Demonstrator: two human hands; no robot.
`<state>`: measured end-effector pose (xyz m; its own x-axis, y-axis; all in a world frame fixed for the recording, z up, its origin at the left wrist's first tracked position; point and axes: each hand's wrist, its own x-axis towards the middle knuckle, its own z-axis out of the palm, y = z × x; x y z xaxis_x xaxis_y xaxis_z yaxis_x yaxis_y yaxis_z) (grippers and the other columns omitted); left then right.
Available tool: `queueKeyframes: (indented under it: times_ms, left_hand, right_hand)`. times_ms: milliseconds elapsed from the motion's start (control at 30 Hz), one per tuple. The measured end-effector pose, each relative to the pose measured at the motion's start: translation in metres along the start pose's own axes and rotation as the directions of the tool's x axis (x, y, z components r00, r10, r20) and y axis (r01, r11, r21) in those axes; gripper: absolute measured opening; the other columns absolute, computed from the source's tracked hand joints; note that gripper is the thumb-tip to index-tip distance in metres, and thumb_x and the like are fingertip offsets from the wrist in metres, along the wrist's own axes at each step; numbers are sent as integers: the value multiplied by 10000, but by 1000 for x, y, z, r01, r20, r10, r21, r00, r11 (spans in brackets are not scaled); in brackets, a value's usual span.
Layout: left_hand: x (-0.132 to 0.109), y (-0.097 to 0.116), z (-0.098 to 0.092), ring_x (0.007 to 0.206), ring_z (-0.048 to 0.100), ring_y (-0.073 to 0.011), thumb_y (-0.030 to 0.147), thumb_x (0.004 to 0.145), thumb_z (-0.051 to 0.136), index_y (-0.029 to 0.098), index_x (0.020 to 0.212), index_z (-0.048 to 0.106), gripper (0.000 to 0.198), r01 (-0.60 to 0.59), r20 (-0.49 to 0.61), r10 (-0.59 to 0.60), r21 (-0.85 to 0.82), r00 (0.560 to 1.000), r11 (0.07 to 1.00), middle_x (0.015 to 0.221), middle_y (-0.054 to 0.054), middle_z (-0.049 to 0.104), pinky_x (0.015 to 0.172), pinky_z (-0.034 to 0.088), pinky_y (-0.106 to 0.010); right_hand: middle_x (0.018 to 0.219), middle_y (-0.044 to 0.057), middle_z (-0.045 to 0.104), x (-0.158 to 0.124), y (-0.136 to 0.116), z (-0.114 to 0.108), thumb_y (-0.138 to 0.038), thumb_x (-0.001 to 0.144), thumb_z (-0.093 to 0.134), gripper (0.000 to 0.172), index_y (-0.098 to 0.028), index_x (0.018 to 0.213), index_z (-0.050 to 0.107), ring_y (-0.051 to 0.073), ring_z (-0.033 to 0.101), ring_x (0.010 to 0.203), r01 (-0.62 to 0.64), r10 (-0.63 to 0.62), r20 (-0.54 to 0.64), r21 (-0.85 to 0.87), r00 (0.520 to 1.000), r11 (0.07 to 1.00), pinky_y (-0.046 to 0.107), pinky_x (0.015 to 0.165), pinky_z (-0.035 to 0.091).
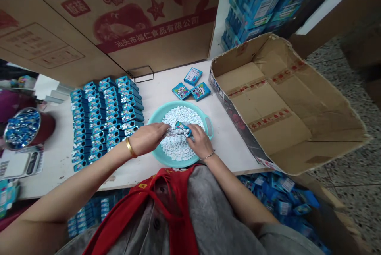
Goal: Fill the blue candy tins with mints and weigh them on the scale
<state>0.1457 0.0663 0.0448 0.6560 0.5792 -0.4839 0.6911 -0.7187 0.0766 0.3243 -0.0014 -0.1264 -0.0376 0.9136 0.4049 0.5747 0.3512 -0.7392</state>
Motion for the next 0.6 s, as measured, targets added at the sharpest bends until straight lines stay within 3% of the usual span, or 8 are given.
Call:
queueKeyframes:
  times_ms: [100,200,267,333,400,467,600]
  left_hand:
    - [2,29,-17,908,624,-243,89,927,348,111,1116,515,253,61,30,-66,143,997,988,951,-121,641,695,488,-326]
    - [1,47,-26,920,615,-258,106,943,325,97,1012,559,244,44,21,-49,194,999,980,908,-132,631,701,484,-336]
    - [-1,45,-26,926,605,-264,115,942,335,102,966,575,241,17,-5,-16,197,1000,980,901,-131,624,711,480,-347]
    - [0,29,-18,916,594,-258,117,938,350,116,983,575,230,29,-58,-19,192,998,981,907,-120,617,719,476,-353]
    - [6,3,1,909,582,-245,117,933,360,130,1051,558,231,89,-126,-67,177,990,980,943,-108,611,736,471,-353]
    - [17,-26,32,921,569,-232,113,930,359,133,1126,531,262,167,-169,-142,144,975,975,1001,-112,602,763,466,-351]
    - [47,-58,105,988,557,-229,98,929,335,129,1143,538,296,188,-94,-182,55,979,981,1079,-131,584,829,465,-366]
  right_hand:
    - [1139,133,608,-1,0,4,-155,827,508,436,-194,1260,485,289,564,1102,25,-25,-1,-17,1000,1000,508,952,501]
    - [1139,134,609,-1,2,6,-165,837,509,424,-193,1260,485,288,563,1101,28,-28,2,-11,1000,1000,504,950,504]
    - [1141,131,609,-1,4,7,-189,851,512,404,-203,1254,487,287,566,1099,17,-17,5,0,1000,1000,503,946,505]
    - [1119,131,614,-1,5,5,-215,865,513,373,-205,1237,496,287,578,1078,-10,10,4,13,1000,1000,499,929,511]
    - [1085,131,620,-1,6,0,-235,871,526,345,-198,1213,510,284,591,1050,-49,49,-14,26,999,998,485,908,519]
    - [1067,129,624,1,5,-6,-251,871,546,330,-196,1195,519,279,598,1035,-79,81,-49,33,996,996,470,900,519]
    - [1045,116,630,7,4,-18,-291,876,558,300,-210,1164,534,271,606,1001,-112,113,-97,21,989,994,462,881,518]
